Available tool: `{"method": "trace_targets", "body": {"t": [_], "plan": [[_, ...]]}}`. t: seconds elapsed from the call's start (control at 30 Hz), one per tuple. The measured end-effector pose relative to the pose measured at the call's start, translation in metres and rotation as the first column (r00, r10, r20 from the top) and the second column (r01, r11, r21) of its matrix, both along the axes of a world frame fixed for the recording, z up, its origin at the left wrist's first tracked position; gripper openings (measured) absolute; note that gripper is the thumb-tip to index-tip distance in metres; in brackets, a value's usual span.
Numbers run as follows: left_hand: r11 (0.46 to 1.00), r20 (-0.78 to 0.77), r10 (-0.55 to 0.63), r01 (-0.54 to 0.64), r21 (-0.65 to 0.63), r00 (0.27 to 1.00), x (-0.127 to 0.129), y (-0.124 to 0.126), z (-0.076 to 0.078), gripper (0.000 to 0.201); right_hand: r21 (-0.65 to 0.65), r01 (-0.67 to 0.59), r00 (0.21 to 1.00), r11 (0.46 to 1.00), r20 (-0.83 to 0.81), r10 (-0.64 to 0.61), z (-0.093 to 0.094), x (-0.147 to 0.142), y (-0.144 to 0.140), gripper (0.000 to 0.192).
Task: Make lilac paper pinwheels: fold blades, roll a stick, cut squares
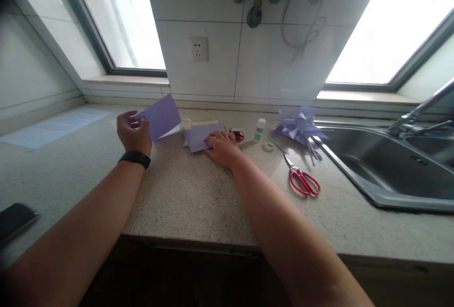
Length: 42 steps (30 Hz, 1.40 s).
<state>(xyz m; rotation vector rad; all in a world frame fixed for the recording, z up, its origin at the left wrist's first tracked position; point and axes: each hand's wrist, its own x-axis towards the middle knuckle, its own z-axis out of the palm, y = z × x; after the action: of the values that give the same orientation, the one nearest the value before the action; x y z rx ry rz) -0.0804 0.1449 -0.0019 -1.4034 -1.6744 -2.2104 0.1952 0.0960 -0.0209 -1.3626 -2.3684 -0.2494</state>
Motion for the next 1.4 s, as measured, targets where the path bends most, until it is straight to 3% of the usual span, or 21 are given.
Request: {"method": "trace_targets", "body": {"t": [0.33, 0.5, 0.67, 0.8, 0.93, 1.03, 1.1, 1.17, 1.3, 1.4], "plan": [[1.000, -0.039, 0.000, 0.000, -0.002, 0.999, 0.001, -0.001, 0.001, 0.027, -0.005, 0.095, 0.995, 0.995, -0.018, -0.095, 0.000, -0.016, 0.016, 0.031], [1.000, -0.095, -0.001, 0.000, -0.007, 0.995, 0.003, -0.004, 0.002, 0.027, -0.014, 0.065, 0.994, 0.998, -0.086, -0.066, -0.001, -0.016, 0.021, 0.031], [0.999, -0.218, -0.047, 0.047, -0.008, 0.975, 0.012, -0.018, 0.006, 0.029, 0.015, 0.074, 0.976, 0.997, -0.208, -0.070, 0.006, -0.009, 0.010, 0.030], [0.995, -0.326, -0.094, 0.097, -0.006, 0.941, 0.026, -0.041, 0.014, 0.029, 0.062, 0.051, 0.953, 0.997, -0.301, -0.030, 0.025, -0.008, -0.011, 0.031], [0.978, -0.438, -0.196, 0.204, -0.029, 0.877, 0.048, -0.074, 0.025, 0.033, 0.094, -0.058, 0.949, 0.994, -0.303, 0.084, 0.062, -0.004, -0.040, 0.031], [0.920, -0.533, -0.379, 0.367, -0.133, 0.757, 0.068, -0.103, 0.028, 0.037, 0.075, -0.122, 0.949, 0.990, -0.282, 0.139, 0.083, 0.006, -0.067, 0.026], [0.855, -0.556, -0.505, 0.470, -0.219, 0.660, 0.081, -0.122, 0.024, 0.037, 0.043, -0.148, 0.951, 0.988, -0.267, 0.154, 0.087, 0.018, -0.085, 0.026], [0.777, -0.553, -0.615, 0.553, -0.301, 0.563, 0.094, -0.138, 0.016, 0.037, -0.012, -0.186, 0.957, 0.982, -0.231, 0.178, 0.082, 0.034, -0.102, 0.024], [0.568, -0.510, -0.798, 0.683, -0.460, 0.321, 0.111, -0.160, 0.003, 0.038, -0.104, -0.223, 0.963, 0.969, -0.175, 0.203, 0.065, 0.063, -0.128, 0.025], [0.449, -0.450, -0.869, 0.711, -0.541, 0.206, 0.114, -0.170, 0.000, 0.034, -0.161, -0.261, 0.959, 0.952, -0.153, 0.237, 0.057, 0.074, -0.139, 0.021]]}}
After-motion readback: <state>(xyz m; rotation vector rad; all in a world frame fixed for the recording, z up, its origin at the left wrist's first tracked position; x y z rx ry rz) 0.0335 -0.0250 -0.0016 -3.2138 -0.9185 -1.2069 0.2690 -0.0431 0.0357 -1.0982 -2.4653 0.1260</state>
